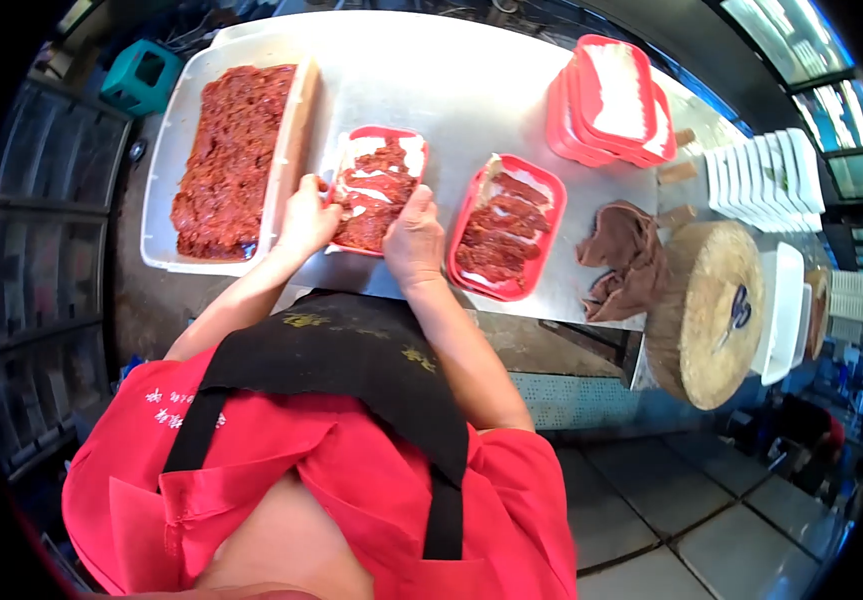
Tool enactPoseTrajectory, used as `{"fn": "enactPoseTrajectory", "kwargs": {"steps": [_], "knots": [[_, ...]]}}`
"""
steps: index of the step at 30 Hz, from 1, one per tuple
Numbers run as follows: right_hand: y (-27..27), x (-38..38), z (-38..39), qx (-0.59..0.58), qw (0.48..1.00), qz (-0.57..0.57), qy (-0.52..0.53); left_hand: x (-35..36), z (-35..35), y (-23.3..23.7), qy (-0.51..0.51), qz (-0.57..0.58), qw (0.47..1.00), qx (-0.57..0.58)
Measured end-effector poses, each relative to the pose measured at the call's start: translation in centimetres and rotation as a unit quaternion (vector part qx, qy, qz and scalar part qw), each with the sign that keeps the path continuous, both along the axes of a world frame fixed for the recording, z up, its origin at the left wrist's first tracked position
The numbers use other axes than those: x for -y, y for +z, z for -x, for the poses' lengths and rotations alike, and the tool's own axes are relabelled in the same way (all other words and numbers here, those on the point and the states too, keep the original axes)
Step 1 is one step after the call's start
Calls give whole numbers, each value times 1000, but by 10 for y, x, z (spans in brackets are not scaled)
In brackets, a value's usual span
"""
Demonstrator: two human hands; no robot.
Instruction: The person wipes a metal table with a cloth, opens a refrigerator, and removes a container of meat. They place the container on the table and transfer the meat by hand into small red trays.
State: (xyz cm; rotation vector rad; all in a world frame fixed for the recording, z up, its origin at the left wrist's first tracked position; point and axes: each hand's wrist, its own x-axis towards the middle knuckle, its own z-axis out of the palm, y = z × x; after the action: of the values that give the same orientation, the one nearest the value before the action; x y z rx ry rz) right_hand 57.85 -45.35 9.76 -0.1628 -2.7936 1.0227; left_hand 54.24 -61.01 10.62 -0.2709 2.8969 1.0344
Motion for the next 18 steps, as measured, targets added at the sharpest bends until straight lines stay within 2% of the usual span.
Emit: {"fn": "enactPoseTrajectory", "kwargs": {"steps": [2, 4, 6, 8, 10, 12, 16, 18], "knots": [[20, -10, -6, -6, 1000, -14, 1, 0, -6, 8, -31, 20, 999, -34], [49, -22, -16, 8, 1000, -23, 7, -9, -17, 36, -84, -21, 996, -34], [76, -34, -32, -8, 999, -14, -49, -25, -27, 62, -124, -88, 987, -44], [82, -58, -44, -152, 984, -76, -55, -49, -32, 83, -167, -138, 975, -58], [85, -85, -58, -120, 985, -41, -113, -75, -31, 85, -226, -272, 935, -23], [71, -112, -67, -116, 981, -34, -151, -105, -28, 66, -279, -205, 933, -103], [63, -133, -77, -83, 983, -25, -161, -130, -25, 39, -313, -174, 925, -127], [57, -136, -77, -121, 978, -62, -157, -128, -29, 35, -313, -200, 920, -124]]}}
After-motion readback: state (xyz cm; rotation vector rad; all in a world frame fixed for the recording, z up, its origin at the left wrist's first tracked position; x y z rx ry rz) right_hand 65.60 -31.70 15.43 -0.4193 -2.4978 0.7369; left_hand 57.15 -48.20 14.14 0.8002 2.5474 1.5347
